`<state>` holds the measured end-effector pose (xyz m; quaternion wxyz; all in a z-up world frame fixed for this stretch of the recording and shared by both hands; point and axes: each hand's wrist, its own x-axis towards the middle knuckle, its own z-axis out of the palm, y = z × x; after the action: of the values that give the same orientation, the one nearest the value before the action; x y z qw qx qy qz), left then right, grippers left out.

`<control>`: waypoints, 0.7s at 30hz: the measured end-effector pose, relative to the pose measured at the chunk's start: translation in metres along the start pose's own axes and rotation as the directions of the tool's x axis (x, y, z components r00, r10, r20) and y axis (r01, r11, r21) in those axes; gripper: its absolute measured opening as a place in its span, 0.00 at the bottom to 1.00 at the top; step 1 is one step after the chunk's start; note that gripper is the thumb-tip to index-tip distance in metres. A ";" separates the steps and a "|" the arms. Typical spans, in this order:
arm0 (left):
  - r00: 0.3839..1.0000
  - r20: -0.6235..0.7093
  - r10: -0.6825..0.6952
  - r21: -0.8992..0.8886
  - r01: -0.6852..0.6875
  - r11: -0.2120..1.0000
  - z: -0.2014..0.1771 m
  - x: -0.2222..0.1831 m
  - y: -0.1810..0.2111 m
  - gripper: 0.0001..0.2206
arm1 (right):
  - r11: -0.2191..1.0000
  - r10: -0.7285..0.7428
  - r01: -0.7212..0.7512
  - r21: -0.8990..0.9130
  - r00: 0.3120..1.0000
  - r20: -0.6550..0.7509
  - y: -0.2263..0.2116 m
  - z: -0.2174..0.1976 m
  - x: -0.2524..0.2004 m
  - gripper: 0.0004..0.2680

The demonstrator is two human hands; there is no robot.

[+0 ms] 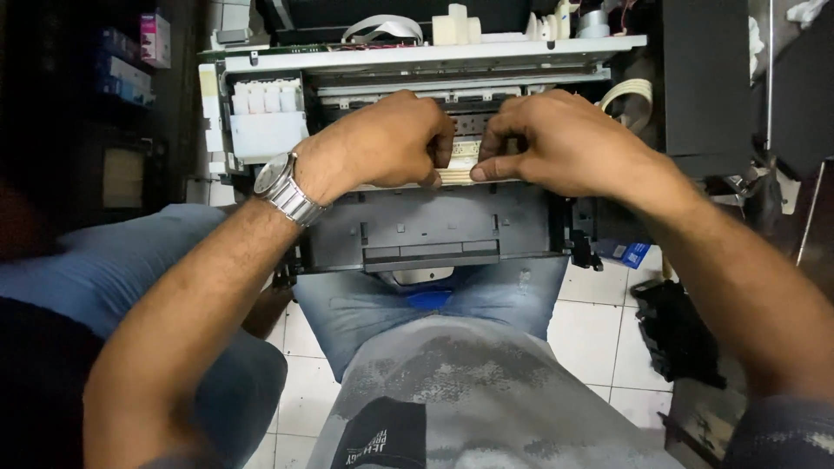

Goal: Repairing an inkjet printer by routing and connecting the internal ribbon cable to the carriage assembly.

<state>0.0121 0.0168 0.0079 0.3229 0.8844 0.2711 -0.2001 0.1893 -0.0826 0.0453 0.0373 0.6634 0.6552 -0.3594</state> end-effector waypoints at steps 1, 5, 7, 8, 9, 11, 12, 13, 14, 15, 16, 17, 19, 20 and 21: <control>1.000 0.006 -0.015 -0.003 0.015 1.000 -0.001 -0.002 0.001 0.09 | 0.998 0.057 -0.057 0.005 0.998 0.009 -0.005 0.000 0.000 0.12; 0.999 0.014 -0.029 -0.016 0.029 0.999 -0.004 -0.008 0.003 0.10 | 0.993 0.117 -0.117 -0.023 0.993 -0.005 -0.009 0.002 0.004 0.10; 0.999 0.017 -0.045 -0.035 0.046 0.998 -0.006 -0.013 0.006 0.10 | 0.992 0.128 -0.128 -0.016 0.992 -0.005 -0.010 0.001 0.004 0.09; 0.998 0.020 -0.060 -0.053 0.061 0.997 -0.008 -0.014 0.007 0.09 | 0.990 0.139 -0.139 -0.008 0.990 -0.007 -0.011 0.000 0.004 0.09; 0.998 0.019 -0.059 -0.054 0.060 0.997 -0.008 -0.015 0.007 0.09 | 0.990 0.140 -0.140 -0.009 0.990 -0.007 -0.010 0.001 0.005 0.09; 0.999 0.004 -0.049 -0.045 0.049 0.998 -0.008 -0.016 0.008 0.11 | 0.988 0.150 -0.150 -0.018 0.989 -0.015 -0.009 0.002 0.007 0.10; 0.999 0.005 -0.048 -0.046 0.049 0.998 -0.009 -0.017 0.009 0.11 | 0.988 0.151 -0.151 -0.019 0.988 -0.015 -0.009 0.002 0.008 0.10; 0.999 0.007 -0.049 -0.053 0.049 0.997 -0.011 -0.018 0.011 0.09 | 0.988 0.157 -0.157 -0.014 0.987 -0.018 -0.010 0.002 0.008 0.09; 0.999 0.009 -0.049 -0.060 0.049 0.997 -0.012 -0.019 0.012 0.08 | 0.987 0.163 -0.163 -0.009 0.986 -0.022 -0.010 0.003 0.008 0.09; 0.999 0.010 -0.048 -0.060 0.049 0.997 -0.007 -0.013 0.009 0.08 | 0.986 0.164 -0.164 -0.009 0.986 -0.021 -0.010 0.003 0.008 0.09; 0.999 -0.026 -0.037 -0.021 0.037 0.999 -0.002 -0.007 0.007 0.09 | 0.985 0.173 -0.174 -0.012 0.985 -0.025 -0.010 0.003 0.008 0.10; 0.998 -0.061 -0.025 0.019 0.026 0.999 0.003 -0.001 0.004 0.11 | 0.983 0.183 -0.183 -0.015 0.983 -0.029 -0.009 0.003 0.008 0.10; 0.997 -0.065 -0.037 0.009 0.037 0.999 0.006 0.003 0.003 0.11 | 0.988 0.153 -0.153 -0.017 0.988 0.005 -0.005 -0.001 0.008 0.10; 0.996 -0.072 -0.051 0.003 0.051 0.999 0.006 0.005 0.003 0.11 | 0.993 0.119 -0.118 -0.019 0.992 0.035 -0.003 -0.004 0.009 0.09; 0.996 -0.073 -0.050 0.003 0.051 0.999 0.004 0.006 0.005 0.11 | 0.993 0.119 -0.119 -0.019 0.992 0.034 0.004 -0.006 0.006 0.09</control>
<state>0.0189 0.0130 0.0037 0.3058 0.8847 0.3045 -0.1764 0.1945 -0.0750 0.0455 0.0760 0.6945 0.6168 -0.3626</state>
